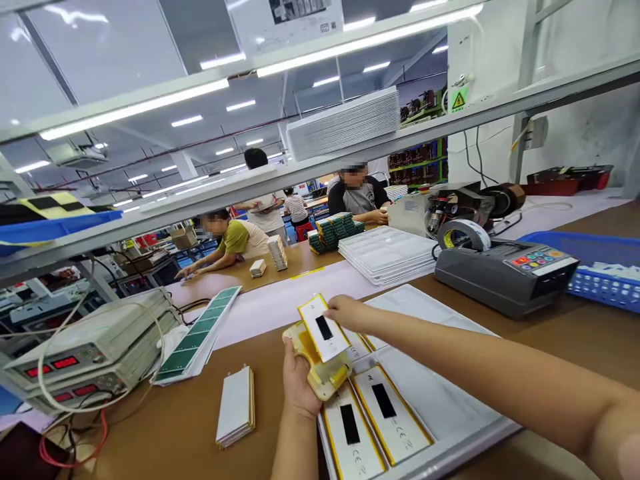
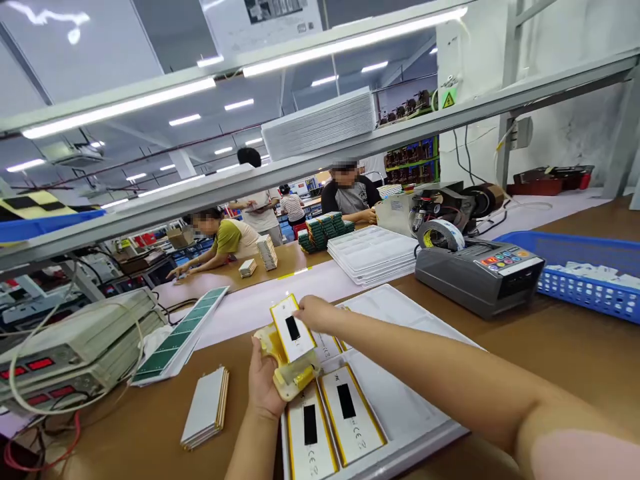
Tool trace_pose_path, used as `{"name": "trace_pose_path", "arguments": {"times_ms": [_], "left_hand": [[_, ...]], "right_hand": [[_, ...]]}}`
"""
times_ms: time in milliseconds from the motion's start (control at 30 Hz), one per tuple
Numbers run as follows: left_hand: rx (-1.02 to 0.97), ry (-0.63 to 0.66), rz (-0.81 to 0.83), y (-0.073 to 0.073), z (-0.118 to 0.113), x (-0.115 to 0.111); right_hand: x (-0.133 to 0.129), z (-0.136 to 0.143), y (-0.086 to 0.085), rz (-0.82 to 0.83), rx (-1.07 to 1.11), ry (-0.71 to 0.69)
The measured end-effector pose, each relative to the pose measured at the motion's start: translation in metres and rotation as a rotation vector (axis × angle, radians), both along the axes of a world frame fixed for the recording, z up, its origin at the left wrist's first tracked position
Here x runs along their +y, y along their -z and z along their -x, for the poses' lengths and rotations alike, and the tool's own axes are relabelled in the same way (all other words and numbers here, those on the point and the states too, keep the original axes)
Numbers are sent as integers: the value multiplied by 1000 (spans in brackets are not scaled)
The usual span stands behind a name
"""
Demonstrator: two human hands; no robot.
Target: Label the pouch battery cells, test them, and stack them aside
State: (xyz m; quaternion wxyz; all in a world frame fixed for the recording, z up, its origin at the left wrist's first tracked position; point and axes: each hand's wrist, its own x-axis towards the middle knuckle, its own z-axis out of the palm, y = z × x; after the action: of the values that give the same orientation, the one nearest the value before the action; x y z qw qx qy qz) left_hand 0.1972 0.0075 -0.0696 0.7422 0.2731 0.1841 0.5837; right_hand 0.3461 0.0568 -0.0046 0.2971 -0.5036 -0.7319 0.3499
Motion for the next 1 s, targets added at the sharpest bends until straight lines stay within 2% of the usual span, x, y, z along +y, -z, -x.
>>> {"name": "trace_pose_path", "arguments": {"times_ms": [100,167,267,333,467,533,633,767,900,1000], "left_hand": [[-2,-12,-5,4,5,0],[-35,14,-40,8,9,2],[-123,71,-118,13,14,5],[-172,99,-149,16,16,8],[-193,130,-153,17,18,13],[-192,139,-135,17,18,15],[-206,122,-80,15,16,14],[-193,17,40,12,14,11],[-130,-43,106,9,10,10],[-119,-56,130,7,8,11]], "right_hand": [[-5,21,2,-48,-107,-50],[-6,14,2,-129,-318,-59],[5,-18,-1,-214,-591,39],[18,-45,0,-199,-699,108],[34,-84,13,-152,-858,147],[35,-89,22,-152,-885,129],[33,-81,31,-167,-883,103],[33,-64,40,-132,-842,87],[44,-68,48,-47,-733,117],[53,-77,52,112,-612,116]]}}
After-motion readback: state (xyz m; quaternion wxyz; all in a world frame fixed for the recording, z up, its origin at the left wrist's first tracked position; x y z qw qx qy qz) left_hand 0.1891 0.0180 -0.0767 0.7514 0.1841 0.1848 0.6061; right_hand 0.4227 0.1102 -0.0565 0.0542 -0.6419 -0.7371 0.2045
